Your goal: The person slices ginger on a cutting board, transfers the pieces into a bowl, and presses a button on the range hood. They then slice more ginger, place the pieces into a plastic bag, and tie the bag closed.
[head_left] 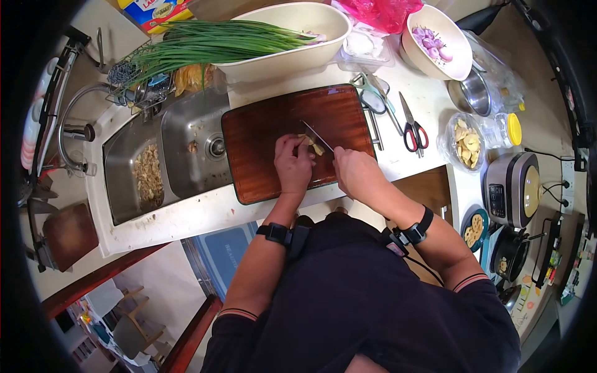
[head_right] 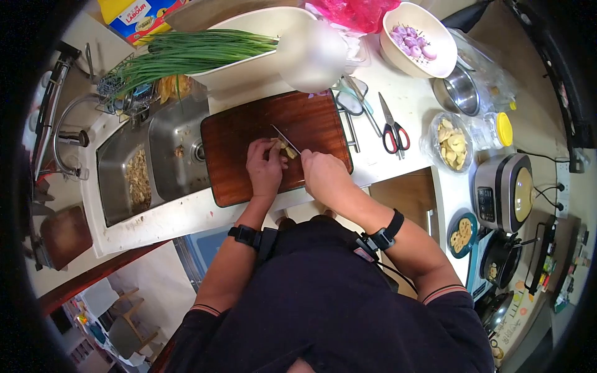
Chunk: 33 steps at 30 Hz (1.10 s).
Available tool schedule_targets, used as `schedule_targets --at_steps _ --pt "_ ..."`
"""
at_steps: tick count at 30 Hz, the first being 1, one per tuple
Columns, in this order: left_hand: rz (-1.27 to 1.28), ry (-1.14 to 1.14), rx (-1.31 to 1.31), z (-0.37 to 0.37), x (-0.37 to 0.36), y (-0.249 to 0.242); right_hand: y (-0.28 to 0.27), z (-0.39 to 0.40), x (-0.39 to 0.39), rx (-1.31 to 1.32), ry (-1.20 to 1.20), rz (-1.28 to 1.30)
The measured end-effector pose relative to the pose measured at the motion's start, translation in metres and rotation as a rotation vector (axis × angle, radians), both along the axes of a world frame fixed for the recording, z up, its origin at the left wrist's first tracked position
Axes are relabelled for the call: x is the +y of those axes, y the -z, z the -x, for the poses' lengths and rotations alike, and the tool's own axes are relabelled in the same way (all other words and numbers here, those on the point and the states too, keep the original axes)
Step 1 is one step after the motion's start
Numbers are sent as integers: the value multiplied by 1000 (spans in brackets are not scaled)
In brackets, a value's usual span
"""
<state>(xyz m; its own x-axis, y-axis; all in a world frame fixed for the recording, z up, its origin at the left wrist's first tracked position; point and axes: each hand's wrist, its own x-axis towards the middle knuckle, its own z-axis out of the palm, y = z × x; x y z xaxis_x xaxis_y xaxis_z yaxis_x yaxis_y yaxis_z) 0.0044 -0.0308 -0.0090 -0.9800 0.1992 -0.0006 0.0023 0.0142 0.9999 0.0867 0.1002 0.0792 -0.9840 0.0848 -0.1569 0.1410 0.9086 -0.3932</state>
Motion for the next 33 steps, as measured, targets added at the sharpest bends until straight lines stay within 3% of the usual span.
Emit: schedule_targets --at_steps 5,21,33 --pt "5 5 -4 -1 -1 0 23 4 -4 57 24 20" --pt "2 -29 21 0 1 7 -18 -9 -5 21 67 55" --pt "-6 -11 8 0 -1 6 -11 -2 -4 -4 18 3"
